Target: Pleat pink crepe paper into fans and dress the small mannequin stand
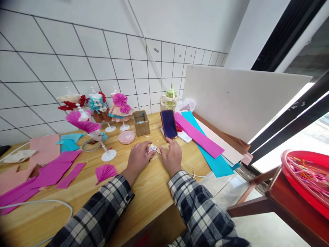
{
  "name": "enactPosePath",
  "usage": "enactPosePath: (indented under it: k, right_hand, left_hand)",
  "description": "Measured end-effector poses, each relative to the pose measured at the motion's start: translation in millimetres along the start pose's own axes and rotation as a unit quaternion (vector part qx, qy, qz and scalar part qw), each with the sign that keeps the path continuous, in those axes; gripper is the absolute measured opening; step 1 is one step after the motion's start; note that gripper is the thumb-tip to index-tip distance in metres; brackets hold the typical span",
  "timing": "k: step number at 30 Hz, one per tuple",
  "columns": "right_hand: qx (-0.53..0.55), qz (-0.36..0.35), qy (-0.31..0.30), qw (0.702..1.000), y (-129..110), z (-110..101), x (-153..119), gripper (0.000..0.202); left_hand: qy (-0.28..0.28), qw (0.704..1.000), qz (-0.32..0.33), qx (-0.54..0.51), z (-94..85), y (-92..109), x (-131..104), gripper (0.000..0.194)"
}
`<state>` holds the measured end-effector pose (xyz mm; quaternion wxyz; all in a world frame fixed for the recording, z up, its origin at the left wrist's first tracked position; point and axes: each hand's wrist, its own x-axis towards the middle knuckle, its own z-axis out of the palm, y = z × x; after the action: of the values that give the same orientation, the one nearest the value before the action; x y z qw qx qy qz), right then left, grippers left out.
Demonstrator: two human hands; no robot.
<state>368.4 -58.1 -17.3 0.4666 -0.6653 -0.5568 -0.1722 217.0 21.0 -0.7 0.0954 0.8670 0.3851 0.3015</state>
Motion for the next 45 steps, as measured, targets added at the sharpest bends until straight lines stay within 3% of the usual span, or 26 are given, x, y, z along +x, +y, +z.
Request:
enactPosePath:
  k: [4,11,16,19,23,27,30,34,37,41,45]
  right_hand:
    - [0.012,0.045,-0.011,0.999,7,2,2,0.039]
    - [0.090,0.024,-0.199,0.976,5,6,1,0.056]
    - [0.092,0.031,-0.248,0.964,5,8,2,0.058]
    - [0.123,0.034,-0.206,0.970,9,8,2,0.055]
    - [0.155,0.058,-0.070,0.984,16,3,-1,0.050]
    - [0.144,0.027,0.011,0.989,-3,-7,-10,0.051]
    - [0.183,-0.047,0.005,0.982,-42,-14,-12,0.065]
    - [0.231,-0.116,-0.125,0.958,-101,-3,3,0.091]
    - [0.286,-0.110,-0.227,0.924,-131,28,11,0.097]
    - [0.391,-0.107,-0.337,0.850,-152,74,-7,0.100]
    - [0.456,-0.113,-0.395,0.789,-152,90,-24,0.108]
  left_hand:
    - [-0.038,0.999,-0.016,0.013,-3.6,-3,-1,0.031]
    - [-0.084,0.995,0.049,0.004,-4.5,-3,0,0.035]
    - [-0.085,0.993,0.086,0.003,-8.0,3,-5,0.035]
    - [-0.051,0.996,0.073,-0.016,-13.3,6,-7,0.033]
    - [0.004,0.999,0.037,-0.030,-22.4,-1,-11,0.036]
    - [0.016,0.994,0.014,-0.107,-30.2,-13,-21,0.043]
    - [0.034,0.960,-0.028,-0.276,-36.8,-22,-34,0.048]
    - [-0.027,0.830,-0.139,-0.540,-56.7,-39,-60,0.060]
    - [-0.050,0.755,-0.220,-0.615,-83.2,-56,-85,0.065]
    - [-0.002,0.733,-0.268,-0.625,-120.1,-75,-113,0.068]
    - [-0.029,0.758,-0.270,-0.593,-140.3,-84,-124,0.071]
